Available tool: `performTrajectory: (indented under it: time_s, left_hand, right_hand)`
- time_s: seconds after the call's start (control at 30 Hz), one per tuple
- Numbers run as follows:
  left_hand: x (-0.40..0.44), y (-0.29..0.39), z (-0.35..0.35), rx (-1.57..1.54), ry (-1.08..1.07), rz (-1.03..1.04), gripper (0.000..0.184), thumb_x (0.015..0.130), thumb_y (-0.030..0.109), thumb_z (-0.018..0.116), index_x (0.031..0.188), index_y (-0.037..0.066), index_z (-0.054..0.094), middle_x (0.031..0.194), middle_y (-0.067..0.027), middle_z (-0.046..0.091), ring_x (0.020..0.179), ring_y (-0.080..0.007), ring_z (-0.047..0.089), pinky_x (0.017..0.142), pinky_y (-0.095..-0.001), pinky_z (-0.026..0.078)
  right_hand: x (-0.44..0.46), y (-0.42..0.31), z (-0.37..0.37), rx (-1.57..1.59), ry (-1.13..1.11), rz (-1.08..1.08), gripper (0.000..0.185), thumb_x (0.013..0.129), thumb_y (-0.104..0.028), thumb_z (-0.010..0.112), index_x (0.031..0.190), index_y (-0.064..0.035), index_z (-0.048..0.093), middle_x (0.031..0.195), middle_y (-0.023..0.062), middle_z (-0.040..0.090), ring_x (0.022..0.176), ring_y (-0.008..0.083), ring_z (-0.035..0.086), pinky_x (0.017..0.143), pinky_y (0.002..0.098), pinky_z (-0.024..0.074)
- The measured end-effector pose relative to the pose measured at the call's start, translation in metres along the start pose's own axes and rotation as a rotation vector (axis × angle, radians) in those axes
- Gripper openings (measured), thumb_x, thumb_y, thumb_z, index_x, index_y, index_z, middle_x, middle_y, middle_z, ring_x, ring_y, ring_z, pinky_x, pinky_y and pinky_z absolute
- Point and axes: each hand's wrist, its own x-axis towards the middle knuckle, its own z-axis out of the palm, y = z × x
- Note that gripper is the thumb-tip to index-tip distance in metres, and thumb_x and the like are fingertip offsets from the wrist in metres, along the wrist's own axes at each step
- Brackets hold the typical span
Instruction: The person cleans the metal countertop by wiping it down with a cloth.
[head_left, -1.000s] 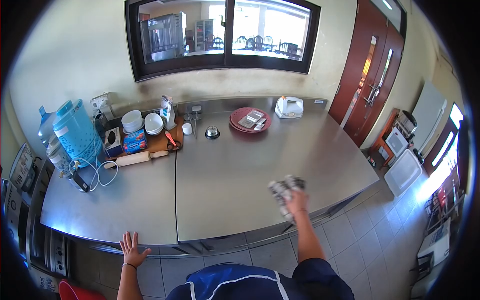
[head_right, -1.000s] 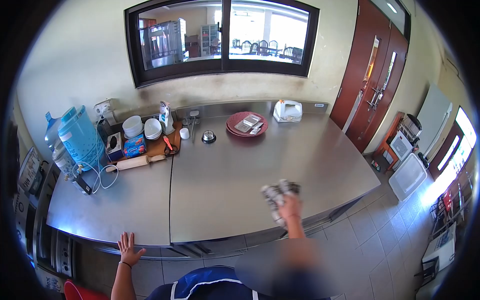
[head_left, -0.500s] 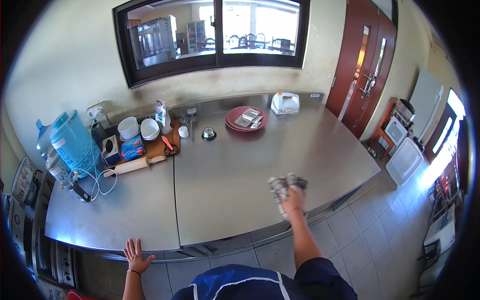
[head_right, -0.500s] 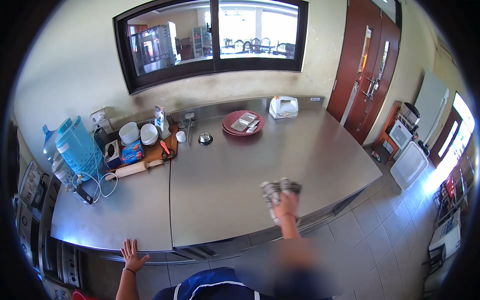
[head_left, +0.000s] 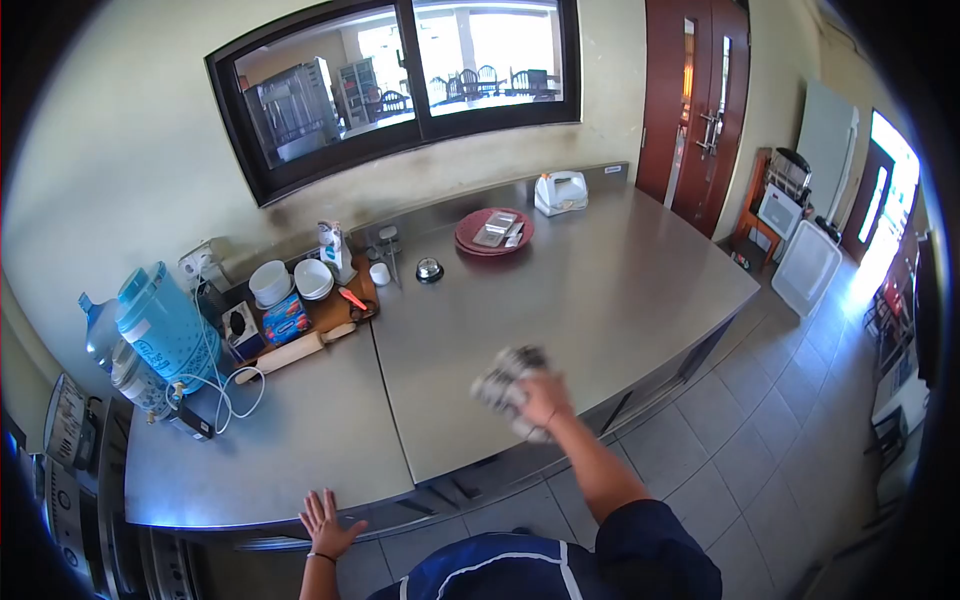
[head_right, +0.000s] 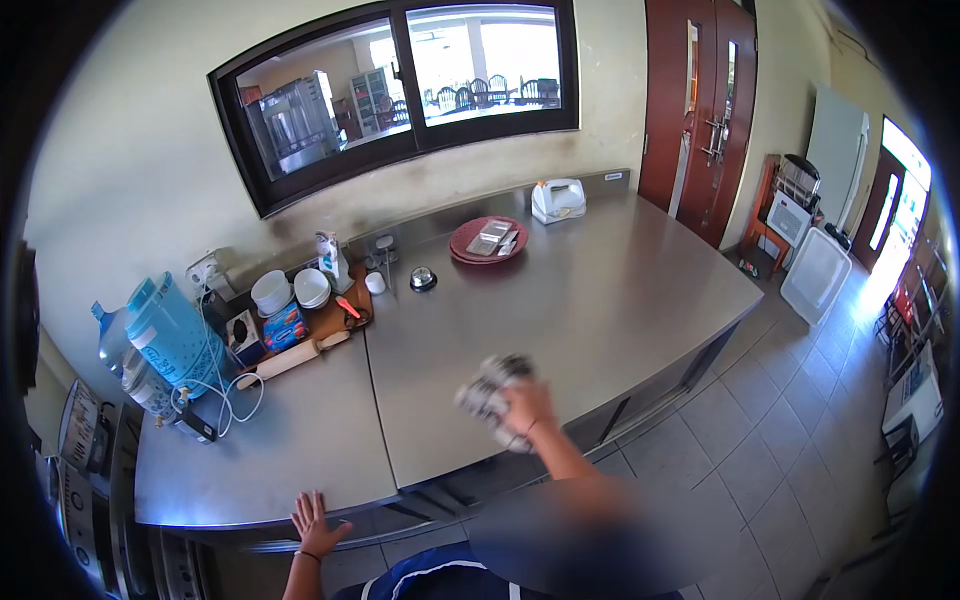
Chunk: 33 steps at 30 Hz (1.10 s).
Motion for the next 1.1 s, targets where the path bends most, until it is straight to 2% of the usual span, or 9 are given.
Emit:
performTrajectory:
  time_s: [0.03, 0.1, 0.2, 0.27, 0.3, 0.43, 0.5, 0.77, 1.1]
  left_hand:
    - [0.0, 0.0, 0.001, -0.007, -0.001, 0.009, 0.124, 0.067, 0.072, 0.069, 0.156, 0.012, 0.006, 0.159, -0.0279, -0.003, 0.148, -0.0407, -0.01, 0.115, -0.0584, -0.005]
    - [-0.001, 0.0, 0.001, -0.016, 0.002, 0.018, 0.126, 0.066, 0.073, 0.07, 0.156, 0.011, 0.006, 0.159, -0.0286, -0.003, 0.148, -0.0411, -0.01, 0.115, -0.0586, -0.006]
    - [0.0, 0.0, 0.0, 0.002, -0.003, 0.03, 0.127, 0.065, 0.072, 0.071, 0.156, 0.012, 0.005, 0.159, -0.0285, -0.002, 0.148, -0.0412, -0.009, 0.115, -0.0582, -0.006]
    - [0.0, 0.0, -0.001, 0.017, -0.002, 0.036, 0.128, 0.065, 0.072, 0.071, 0.156, 0.012, 0.005, 0.159, -0.0284, -0.002, 0.148, -0.0415, -0.008, 0.115, -0.0585, -0.005]
    - [0.0, 0.0, -0.001, 0.025, 0.0, 0.042, 0.128, 0.064, 0.071, 0.072, 0.156, 0.012, 0.005, 0.159, -0.0283, -0.002, 0.148, -0.0417, -0.007, 0.115, -0.0586, -0.004]
    - [-0.001, -0.002, 0.002, -0.012, 0.047, 0.061, 0.121, 0.068, 0.067, 0.071, 0.156, 0.013, 0.008, 0.159, -0.0276, 0.002, 0.148, -0.0418, -0.002, 0.115, -0.0596, -0.003]
    - [0.002, -0.005, 0.006, -0.046, 0.08, 0.061, 0.116, 0.071, 0.065, 0.07, 0.156, 0.014, 0.011, 0.159, -0.0273, 0.004, 0.148, -0.0418, 0.0, 0.115, -0.0606, -0.002]
    - [0.007, 0.075, -0.006, -0.109, 0.221, 0.238, 0.096, 0.079, 0.046, 0.072, 0.155, 0.02, 0.019, 0.161, -0.0203, 0.002, 0.149, -0.0376, 0.003, 0.113, -0.0642, -0.003]
    - [0.039, 0.203, 0.008, -0.107, 0.278, 0.397, 0.09, 0.083, 0.043, 0.07, 0.155, 0.021, 0.02, 0.161, -0.0196, 0.0, 0.149, -0.0375, 0.003, 0.115, -0.0617, 0.0]
  right_hand:
    - [0.005, 0.015, -0.004, -0.01, 0.012, 0.175, 0.04, 0.078, -0.038, 0.071, 0.112, -0.0178, 0.069, 0.117, 0.0104, 0.063, 0.121, 0.0289, 0.051, 0.107, 0.0531, 0.0314]
    - [0.005, 0.037, 0.022, -0.112, 0.462, 0.298, 0.036, 0.078, -0.04, 0.07, 0.104, -0.0144, 0.071, 0.11, 0.0115, 0.064, 0.116, 0.0302, 0.052, 0.105, 0.0516, 0.0329]
    - [-0.011, -0.019, 0.019, -0.034, 0.139, 0.142, 0.029, 0.078, -0.033, 0.071, 0.098, -0.0115, 0.07, 0.112, 0.0163, 0.059, 0.109, 0.0339, 0.053, 0.095, 0.0443, 0.0422]
    - [-0.037, -0.057, 0.058, 0.03, 0.277, -0.126, 0.033, 0.072, -0.026, 0.072, 0.103, -0.0177, 0.072, 0.105, 0.0151, 0.061, 0.102, 0.0358, 0.055, 0.092, 0.0458, 0.0456]
    - [-0.059, -0.092, 0.043, 0.089, 0.143, -0.168, 0.035, 0.071, -0.025, 0.072, 0.106, -0.0204, 0.072, 0.106, 0.0153, 0.06, 0.104, 0.0361, 0.055, 0.091, 0.0452, 0.0469]
    - [-0.115, -0.125, 0.07, 0.266, 0.121, -0.573, 0.049, 0.069, -0.01, 0.072, 0.116, -0.0175, 0.068, 0.118, 0.016, 0.057, 0.114, 0.0345, 0.054, 0.099, 0.0432, 0.0447]
    - [-0.137, -0.124, 0.052, 0.335, 0.019, -0.437, 0.051, 0.069, -0.012, 0.074, 0.119, -0.0159, 0.066, 0.121, 0.0176, 0.058, 0.112, 0.0353, 0.056, 0.098, 0.0422, 0.0463]
    - [-0.144, -0.036, -0.041, 0.545, 0.366, 0.154, 0.043, 0.079, -0.023, 0.077, 0.119, -0.012, 0.064, 0.115, 0.0176, 0.059, 0.106, 0.0362, 0.06, 0.09, 0.0413, 0.0499]
    - [-0.104, 0.017, -0.127, 0.486, 0.499, -0.029, 0.047, 0.076, -0.014, 0.078, 0.121, -0.017, 0.064, 0.123, 0.0147, 0.057, 0.108, 0.0358, 0.06, 0.089, 0.0403, 0.0521]
